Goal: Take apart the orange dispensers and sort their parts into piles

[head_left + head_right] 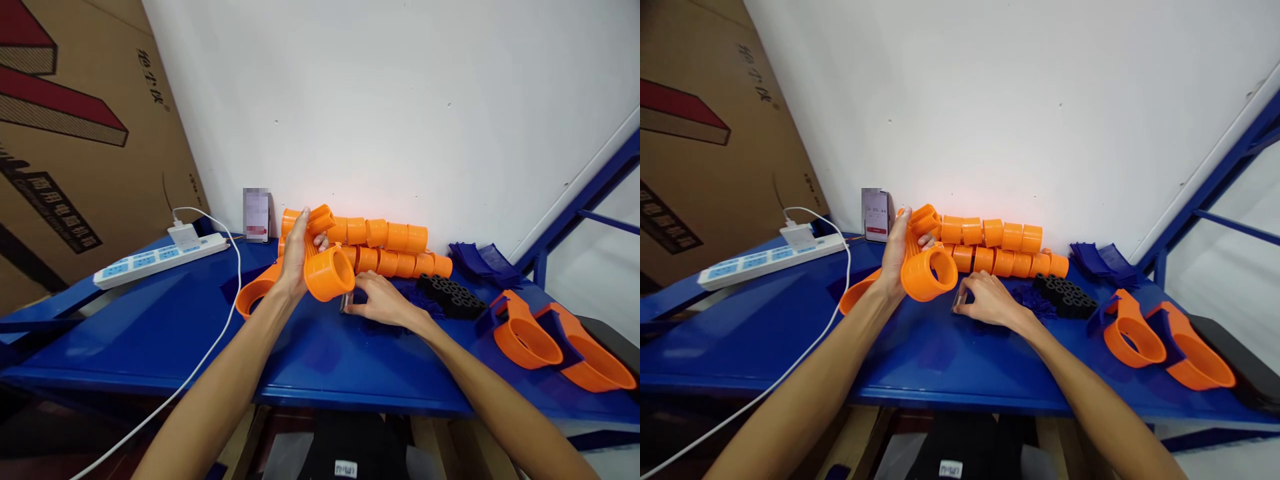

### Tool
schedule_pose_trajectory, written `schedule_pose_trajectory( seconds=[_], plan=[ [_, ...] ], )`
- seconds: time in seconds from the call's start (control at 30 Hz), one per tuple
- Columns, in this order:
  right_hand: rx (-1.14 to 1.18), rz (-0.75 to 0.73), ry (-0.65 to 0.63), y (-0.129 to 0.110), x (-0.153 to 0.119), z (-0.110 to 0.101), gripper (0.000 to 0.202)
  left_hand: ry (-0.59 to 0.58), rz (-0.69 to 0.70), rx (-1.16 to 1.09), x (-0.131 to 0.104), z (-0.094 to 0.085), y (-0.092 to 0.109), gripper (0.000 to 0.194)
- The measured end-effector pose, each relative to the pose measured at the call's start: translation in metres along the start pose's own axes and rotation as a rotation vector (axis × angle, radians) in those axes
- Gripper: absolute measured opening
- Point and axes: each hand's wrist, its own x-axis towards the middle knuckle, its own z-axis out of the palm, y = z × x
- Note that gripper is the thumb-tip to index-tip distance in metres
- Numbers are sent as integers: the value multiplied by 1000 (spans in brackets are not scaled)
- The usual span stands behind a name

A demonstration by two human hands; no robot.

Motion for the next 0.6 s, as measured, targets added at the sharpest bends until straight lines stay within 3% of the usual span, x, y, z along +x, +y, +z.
schedule_pose_trajectory(
  seconds=[0.1,0.3,0.43,0.6],
  plan=[
    [-29,-22,-41,0,-2,7,19,-3,6,6,-1,0,0,30],
    [-35,-51,8,1,-1,16,13,-36,15,16,-1,1,-1,32],
    [-47,-60,18,1,0,20,14,5,-13,16,-2,2,-2,32],
    [-4,-74,60,1,-1,8,14,20,-28,44,-1,1,-6,37]
  ],
)
